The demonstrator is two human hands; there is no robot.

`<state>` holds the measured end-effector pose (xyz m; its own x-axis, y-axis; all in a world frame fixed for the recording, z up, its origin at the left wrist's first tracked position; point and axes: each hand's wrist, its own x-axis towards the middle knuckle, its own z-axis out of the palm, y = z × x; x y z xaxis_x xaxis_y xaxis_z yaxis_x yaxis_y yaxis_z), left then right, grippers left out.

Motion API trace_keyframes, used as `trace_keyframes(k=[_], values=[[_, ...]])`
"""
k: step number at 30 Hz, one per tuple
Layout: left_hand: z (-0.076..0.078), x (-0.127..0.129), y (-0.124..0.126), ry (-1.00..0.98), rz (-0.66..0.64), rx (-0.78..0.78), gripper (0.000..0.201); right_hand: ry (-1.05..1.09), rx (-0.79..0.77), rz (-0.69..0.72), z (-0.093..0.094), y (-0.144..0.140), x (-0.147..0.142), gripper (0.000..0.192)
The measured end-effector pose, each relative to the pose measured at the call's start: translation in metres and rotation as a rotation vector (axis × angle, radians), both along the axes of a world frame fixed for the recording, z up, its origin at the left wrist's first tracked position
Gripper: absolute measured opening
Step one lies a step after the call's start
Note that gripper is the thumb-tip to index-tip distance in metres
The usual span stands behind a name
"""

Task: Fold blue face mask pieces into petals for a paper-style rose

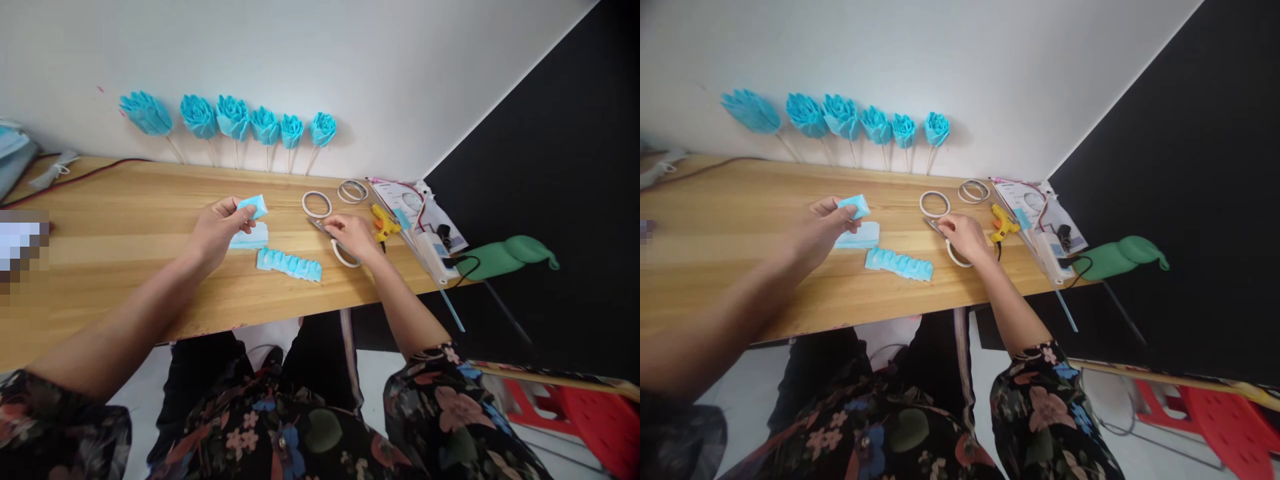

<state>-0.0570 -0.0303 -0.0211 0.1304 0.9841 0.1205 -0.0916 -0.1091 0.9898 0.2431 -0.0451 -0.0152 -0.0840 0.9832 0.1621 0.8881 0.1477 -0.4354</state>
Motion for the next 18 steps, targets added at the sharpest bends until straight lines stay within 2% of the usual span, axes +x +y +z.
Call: trace_keyframes(k=[7,12,18], values=[[0.001,0.001,-0.001,-0.007,-0.002,-0.005,0.022,0.036,0.041,-0.057,-0.013,0.001,-0.013,0.015],[0.003,0.0,-0.002,-0.004,-0.018,-0.014,0.024,0.018,0.081,-0.13,-0.023,0.005,-0.013,0.018],[0.001,0.001,-0.001,-0.032,-0.062,-0.033,0.025,0.104,0.087,-0.202,-0.031,0.007,-0.011,0.021]])
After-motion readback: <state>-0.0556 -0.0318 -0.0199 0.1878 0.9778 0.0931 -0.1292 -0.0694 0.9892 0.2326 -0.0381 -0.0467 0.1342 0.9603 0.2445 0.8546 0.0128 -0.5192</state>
